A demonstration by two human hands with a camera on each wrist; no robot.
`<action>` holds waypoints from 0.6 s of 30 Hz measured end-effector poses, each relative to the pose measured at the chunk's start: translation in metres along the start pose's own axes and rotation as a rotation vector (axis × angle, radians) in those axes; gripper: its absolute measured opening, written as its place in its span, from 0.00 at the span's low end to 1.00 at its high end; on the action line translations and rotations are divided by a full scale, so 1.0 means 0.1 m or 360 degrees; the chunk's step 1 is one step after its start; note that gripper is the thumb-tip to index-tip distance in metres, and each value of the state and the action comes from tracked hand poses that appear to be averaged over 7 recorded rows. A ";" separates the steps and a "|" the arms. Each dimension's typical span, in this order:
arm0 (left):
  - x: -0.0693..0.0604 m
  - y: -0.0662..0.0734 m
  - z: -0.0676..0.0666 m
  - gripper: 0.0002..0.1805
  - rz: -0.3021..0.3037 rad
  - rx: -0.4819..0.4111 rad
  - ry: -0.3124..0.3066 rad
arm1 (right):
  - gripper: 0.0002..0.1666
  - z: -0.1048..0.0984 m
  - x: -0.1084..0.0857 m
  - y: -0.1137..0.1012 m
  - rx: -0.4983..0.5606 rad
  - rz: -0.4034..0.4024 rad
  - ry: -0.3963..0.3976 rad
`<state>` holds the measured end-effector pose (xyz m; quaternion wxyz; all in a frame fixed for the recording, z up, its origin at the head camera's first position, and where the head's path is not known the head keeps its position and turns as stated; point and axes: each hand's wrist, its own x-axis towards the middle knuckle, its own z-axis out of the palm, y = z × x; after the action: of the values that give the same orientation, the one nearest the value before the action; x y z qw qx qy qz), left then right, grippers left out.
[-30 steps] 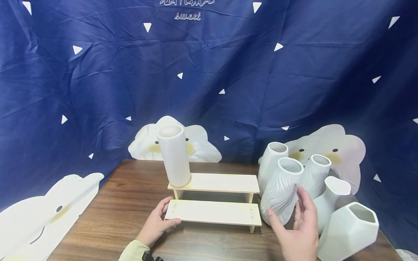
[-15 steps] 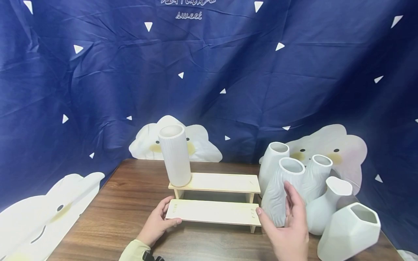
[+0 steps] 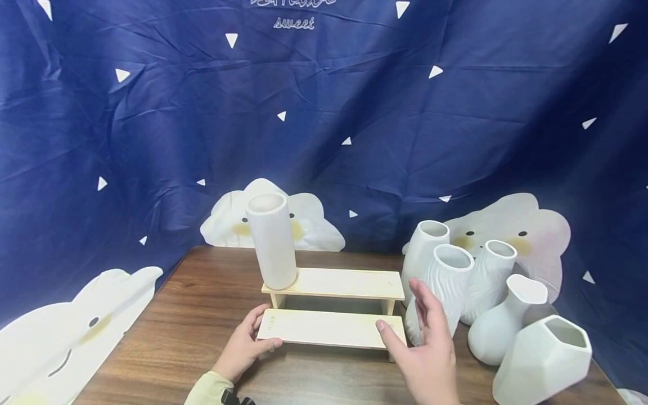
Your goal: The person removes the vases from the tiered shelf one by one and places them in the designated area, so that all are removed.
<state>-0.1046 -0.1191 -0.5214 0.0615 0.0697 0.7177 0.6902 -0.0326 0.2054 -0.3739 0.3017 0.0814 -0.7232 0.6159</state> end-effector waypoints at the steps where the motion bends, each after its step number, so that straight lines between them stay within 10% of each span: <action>1: 0.00 0.00 0.00 0.51 0.0001 0.0000 -0.0001 | 0.55 0.01 0.00 -0.01 -0.0041 0.0009 -0.0013; 18: 0.01 -0.01 -0.01 0.51 -0.0005 0.0014 0.0005 | 0.51 0.28 0.00 0.07 -0.0175 0.0094 -0.0203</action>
<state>-0.1053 -0.1199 -0.5222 0.0612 0.0677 0.7209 0.6870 -0.0450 0.1803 -0.3814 0.2406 0.0824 -0.7759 0.5774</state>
